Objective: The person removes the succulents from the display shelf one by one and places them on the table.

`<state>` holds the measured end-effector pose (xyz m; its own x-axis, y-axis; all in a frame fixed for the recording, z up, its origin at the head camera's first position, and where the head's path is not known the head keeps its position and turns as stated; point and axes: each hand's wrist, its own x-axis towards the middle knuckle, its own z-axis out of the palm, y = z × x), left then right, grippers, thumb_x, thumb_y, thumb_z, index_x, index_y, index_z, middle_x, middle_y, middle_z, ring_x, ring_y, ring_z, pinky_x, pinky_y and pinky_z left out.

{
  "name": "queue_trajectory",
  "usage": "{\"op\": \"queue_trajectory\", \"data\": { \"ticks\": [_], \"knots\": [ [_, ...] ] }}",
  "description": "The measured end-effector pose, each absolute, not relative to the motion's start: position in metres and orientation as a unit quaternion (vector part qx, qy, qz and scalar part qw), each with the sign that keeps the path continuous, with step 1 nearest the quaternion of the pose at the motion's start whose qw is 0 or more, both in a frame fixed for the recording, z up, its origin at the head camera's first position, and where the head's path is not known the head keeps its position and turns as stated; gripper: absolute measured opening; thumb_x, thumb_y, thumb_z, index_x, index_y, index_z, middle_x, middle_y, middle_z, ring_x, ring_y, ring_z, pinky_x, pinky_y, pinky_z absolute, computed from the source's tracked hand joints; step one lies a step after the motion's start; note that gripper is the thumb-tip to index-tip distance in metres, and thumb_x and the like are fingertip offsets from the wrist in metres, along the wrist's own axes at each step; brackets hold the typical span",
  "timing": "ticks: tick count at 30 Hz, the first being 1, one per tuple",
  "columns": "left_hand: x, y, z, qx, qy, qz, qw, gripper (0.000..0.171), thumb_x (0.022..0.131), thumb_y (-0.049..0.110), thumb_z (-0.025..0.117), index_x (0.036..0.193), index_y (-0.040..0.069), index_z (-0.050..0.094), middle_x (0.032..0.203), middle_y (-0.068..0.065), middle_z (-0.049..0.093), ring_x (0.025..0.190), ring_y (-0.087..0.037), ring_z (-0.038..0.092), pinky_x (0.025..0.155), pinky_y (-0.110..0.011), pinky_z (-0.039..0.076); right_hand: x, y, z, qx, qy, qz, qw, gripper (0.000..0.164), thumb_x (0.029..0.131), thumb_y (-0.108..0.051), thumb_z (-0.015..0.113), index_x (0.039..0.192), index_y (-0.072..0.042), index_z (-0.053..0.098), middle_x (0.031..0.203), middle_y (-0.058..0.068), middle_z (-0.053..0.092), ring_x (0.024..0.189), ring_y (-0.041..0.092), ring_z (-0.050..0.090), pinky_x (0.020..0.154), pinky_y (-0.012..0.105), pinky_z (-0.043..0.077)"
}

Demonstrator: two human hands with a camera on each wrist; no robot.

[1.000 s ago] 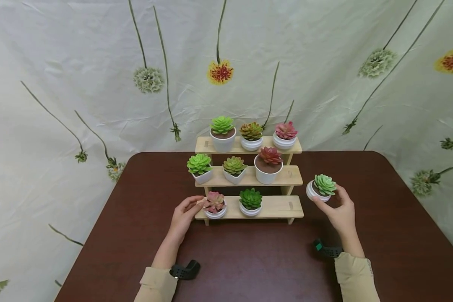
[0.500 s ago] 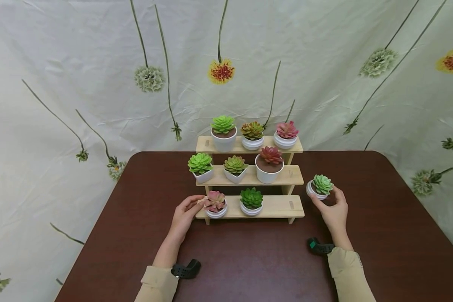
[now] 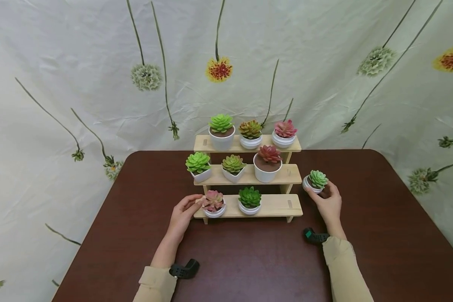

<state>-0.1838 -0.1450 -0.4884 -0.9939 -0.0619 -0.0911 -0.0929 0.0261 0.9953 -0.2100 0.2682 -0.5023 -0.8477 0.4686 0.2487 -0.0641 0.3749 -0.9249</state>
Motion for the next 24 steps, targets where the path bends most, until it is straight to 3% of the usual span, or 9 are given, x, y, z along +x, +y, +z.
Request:
{"op": "queue_trajectory", "data": {
  "ticks": [9, 19, 24],
  "knots": [
    [-0.1846, -0.1459, -0.4902, -0.048, 0.714, 0.699, 0.010, 0.032, 0.090, 0.016, 0.064, 0.120, 0.003, 0.061, 0.110, -0.003, 0.064, 0.096, -0.008, 0.057, 0.082, -0.023, 0.043, -0.2195, 0.2673, -0.5027, -0.137, -0.817, 0.522, 0.203, 0.067, 0.076, -0.023, 0.079, 0.131, 0.000, 0.050, 0.122, 0.017, 0.051, 0.107, 0.026, 0.052, 0.081, 0.020, 0.040],
    [-0.1848, -0.1460, -0.4911, -0.049, 0.726, 0.686, 0.005, 0.031, 0.089, 0.021, 0.065, 0.116, 0.006, 0.063, 0.107, -0.003, 0.065, 0.094, -0.011, 0.056, 0.075, -0.024, 0.044, -0.2190, 0.2675, -0.5012, -0.140, -0.837, 0.501, 0.171, 0.072, 0.078, -0.028, 0.078, 0.135, 0.002, 0.046, 0.123, 0.020, 0.049, 0.111, 0.032, 0.052, 0.090, 0.042, 0.042],
    [-0.1834, -0.1453, -0.4853, -0.055, 0.726, 0.686, 0.013, 0.031, 0.090, 0.018, 0.064, 0.118, 0.003, 0.062, 0.109, -0.006, 0.064, 0.093, -0.010, 0.056, 0.075, -0.024, 0.043, -0.2179, 0.2670, -0.4998, -0.131, -0.837, 0.502, 0.175, 0.075, 0.077, -0.025, 0.079, 0.136, 0.003, 0.043, 0.125, 0.022, 0.046, 0.112, 0.034, 0.050, 0.092, 0.044, 0.042]
  ]
}}
